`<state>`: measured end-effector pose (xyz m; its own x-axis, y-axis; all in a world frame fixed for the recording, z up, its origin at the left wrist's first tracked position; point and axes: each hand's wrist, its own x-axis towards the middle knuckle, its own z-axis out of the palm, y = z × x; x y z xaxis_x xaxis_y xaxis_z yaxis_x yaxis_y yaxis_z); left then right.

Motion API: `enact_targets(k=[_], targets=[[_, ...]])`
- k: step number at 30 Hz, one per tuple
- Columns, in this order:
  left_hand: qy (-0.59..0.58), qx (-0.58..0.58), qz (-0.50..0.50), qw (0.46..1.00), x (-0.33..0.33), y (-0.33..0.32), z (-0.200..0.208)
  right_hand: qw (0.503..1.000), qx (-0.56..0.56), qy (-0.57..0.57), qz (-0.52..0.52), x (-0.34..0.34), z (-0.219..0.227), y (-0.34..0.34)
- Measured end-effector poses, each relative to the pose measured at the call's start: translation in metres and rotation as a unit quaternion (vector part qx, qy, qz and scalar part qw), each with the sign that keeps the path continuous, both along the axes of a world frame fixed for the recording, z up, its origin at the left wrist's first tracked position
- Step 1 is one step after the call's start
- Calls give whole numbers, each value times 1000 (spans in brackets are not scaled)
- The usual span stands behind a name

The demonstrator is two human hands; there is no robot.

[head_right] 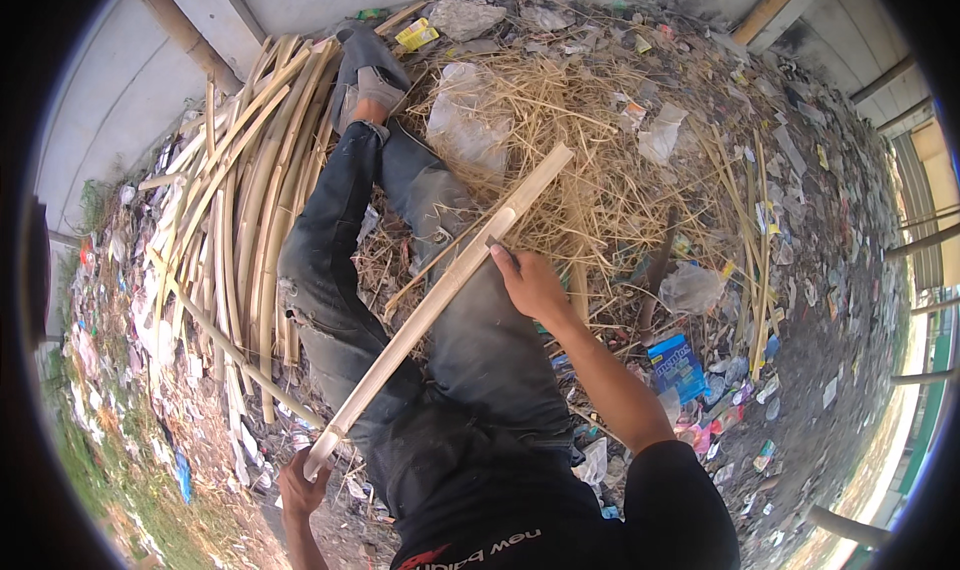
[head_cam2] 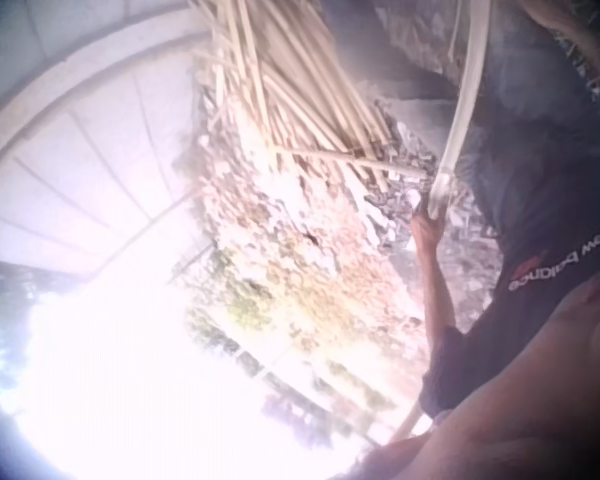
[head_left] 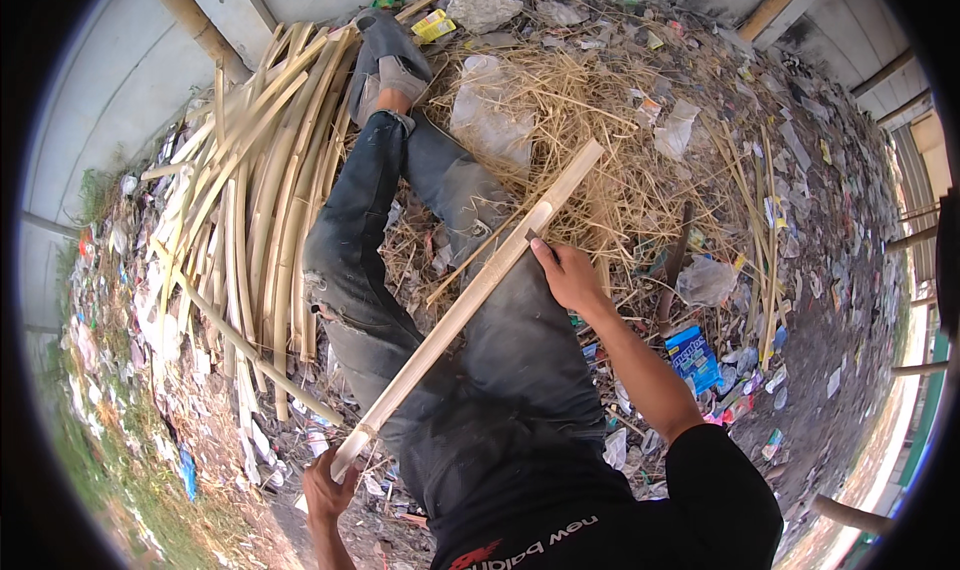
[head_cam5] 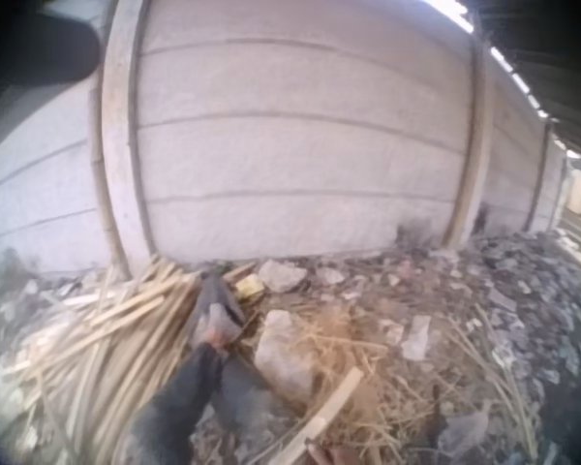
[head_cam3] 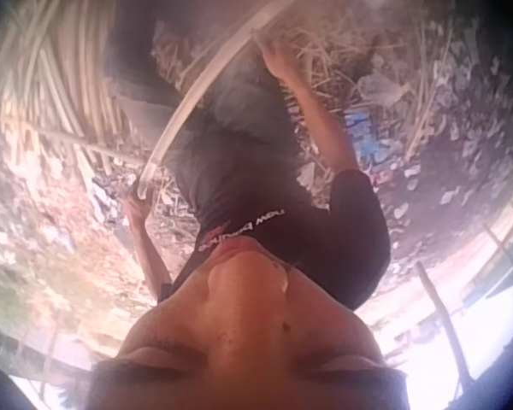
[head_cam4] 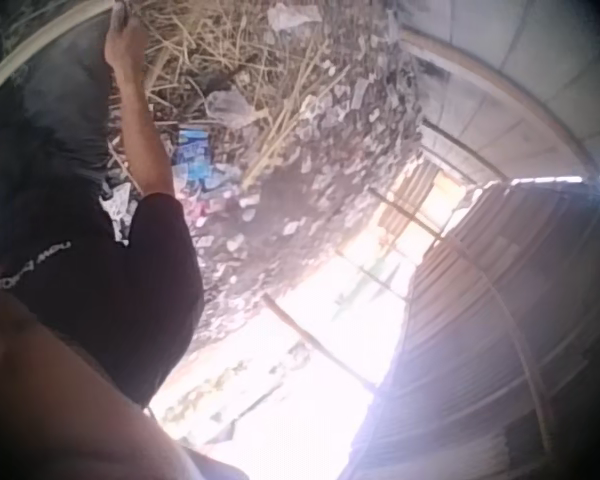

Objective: The person sits on the ground and uses a utility knife to shave the surface of a long bamboo pole. They hold the pole with their left hand and scrape along its length with the knife in their right hand, removing thin strips of material.

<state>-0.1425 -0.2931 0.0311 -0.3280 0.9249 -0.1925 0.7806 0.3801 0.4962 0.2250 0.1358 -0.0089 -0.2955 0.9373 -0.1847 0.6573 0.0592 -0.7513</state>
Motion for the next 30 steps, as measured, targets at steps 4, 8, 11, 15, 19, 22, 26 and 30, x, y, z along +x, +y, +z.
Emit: enact_targets(k=[4,8,11,15,19,22,26,30], targets=[[56,-93,15,994,12,7,8,998,11,-54,-44,10,-6,31],[82,0,-5,997,18,29,1,996,28,-56,-69,9,6,41],[86,22,-47,995,10,49,-4,996,44,-60,-41,6,4,31],[103,43,-62,992,5,68,-1,996,65,-43,-29,0,-2,20],[108,46,-81,990,5,81,2,995,8,-45,-84,17,2,50],[81,53,-75,992,14,97,-4,997,50,-57,1,7,-17,25],[36,7,-56,998,35,126,10,993,112,-29,12,1,-25,9],[27,-16,-68,997,36,139,19,991,3,-42,-126,32,-9,72]])
